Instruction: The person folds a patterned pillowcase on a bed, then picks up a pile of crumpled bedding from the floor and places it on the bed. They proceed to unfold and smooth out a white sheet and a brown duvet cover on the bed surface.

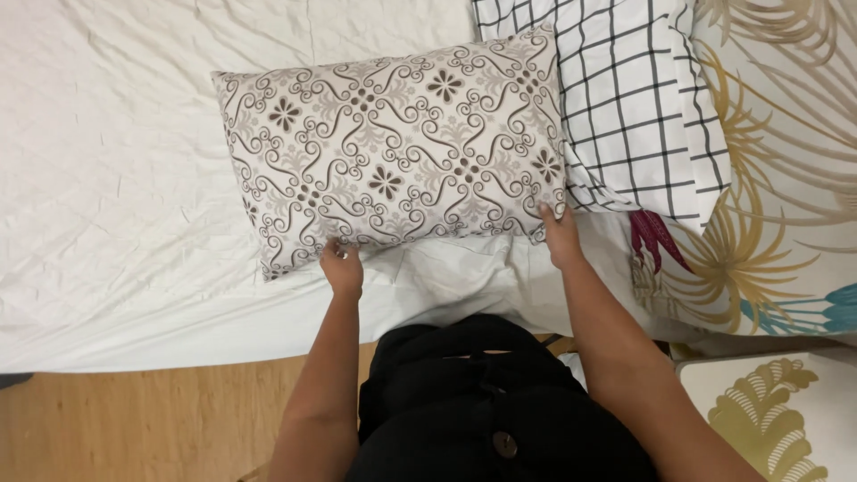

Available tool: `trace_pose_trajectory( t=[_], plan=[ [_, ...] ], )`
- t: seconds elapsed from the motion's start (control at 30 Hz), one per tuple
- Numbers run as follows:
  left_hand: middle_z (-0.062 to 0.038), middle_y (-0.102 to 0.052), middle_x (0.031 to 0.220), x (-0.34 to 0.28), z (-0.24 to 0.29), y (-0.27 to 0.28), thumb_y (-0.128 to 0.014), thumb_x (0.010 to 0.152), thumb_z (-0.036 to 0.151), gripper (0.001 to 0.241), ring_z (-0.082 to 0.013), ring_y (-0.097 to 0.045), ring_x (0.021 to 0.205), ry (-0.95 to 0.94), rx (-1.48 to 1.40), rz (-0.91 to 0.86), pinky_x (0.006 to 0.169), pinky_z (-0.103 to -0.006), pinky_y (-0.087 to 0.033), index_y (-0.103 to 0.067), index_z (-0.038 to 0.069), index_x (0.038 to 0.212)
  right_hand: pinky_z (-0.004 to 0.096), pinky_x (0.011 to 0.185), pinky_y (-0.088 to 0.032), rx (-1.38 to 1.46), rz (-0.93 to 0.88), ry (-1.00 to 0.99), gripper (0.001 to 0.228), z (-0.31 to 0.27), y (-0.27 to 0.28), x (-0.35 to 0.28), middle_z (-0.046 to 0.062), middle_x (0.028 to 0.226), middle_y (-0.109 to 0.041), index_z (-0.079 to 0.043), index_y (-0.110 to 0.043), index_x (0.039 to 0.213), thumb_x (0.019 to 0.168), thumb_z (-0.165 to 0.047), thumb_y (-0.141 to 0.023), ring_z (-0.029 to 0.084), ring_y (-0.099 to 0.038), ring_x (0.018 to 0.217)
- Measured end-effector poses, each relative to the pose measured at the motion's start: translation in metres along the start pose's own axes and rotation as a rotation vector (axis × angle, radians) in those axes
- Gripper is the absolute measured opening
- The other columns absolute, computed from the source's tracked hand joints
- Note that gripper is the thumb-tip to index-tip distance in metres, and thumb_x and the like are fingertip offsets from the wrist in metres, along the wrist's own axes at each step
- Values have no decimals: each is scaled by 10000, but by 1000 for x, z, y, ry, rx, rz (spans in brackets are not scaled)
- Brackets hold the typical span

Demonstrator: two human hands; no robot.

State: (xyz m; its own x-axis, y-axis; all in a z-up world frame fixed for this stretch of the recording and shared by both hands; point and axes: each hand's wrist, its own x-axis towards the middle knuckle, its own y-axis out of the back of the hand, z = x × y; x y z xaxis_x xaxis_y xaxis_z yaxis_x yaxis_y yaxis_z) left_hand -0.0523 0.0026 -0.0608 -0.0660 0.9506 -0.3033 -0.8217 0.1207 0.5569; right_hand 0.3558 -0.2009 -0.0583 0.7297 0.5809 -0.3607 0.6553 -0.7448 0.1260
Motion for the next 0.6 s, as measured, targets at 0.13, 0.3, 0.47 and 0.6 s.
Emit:
trace_pose_trajectory(
  t=[0.13, 0.3, 0.47, 0.6],
  plan=[
    [-120, -570, 1270, 40, -91, -26, -718, 875, 188, 517, -231, -558, 1143, 212, -272, 30, 995, -390, -455, -560, 0, 1331, 306, 950, -490, 115, 77, -26, 418, -15, -5, 12, 66, 1264, -666, -42, -545, 1377, 1010, -237, -579, 161, -613, 1110],
    [-161, -488, 1517, 16, -50, 5, -584, 887, 599, 826, -334, -570, 1283, 669, -788, -205, 1053, -470, -471, -364, 128, 1529, 314, 904, -541, 203, 111, -3, 357, -101, -29, -10, 84, 1190, -707, 21, -610, 1312, 1084, -247, -544, 156, -653, 1032],
    [-195, -343, 1611, 29, -26, 28, -518, 881, 739, 968, -393, -452, 1401, 651, -1037, -346, 1126, -514, -404, -196, 190, 1609, 323, 900, -565, 347, 26, 54, 368, -154, -60, -67, 84, 1194, -714, -10, -610, 1309, 1060, -270, -535, 165, -679, 1045],
    [-120, -412, 1584, 59, 6, 44, -484, 857, 717, 878, -339, -443, 1393, 548, -1200, -403, 1105, -531, -379, -335, 213, 1561, 341, 910, -564, 321, 35, 61, 412, -150, -62, -112, 113, 1236, -704, 41, -600, 1343, 1098, -285, -544, 189, -679, 1065]
  ],
)
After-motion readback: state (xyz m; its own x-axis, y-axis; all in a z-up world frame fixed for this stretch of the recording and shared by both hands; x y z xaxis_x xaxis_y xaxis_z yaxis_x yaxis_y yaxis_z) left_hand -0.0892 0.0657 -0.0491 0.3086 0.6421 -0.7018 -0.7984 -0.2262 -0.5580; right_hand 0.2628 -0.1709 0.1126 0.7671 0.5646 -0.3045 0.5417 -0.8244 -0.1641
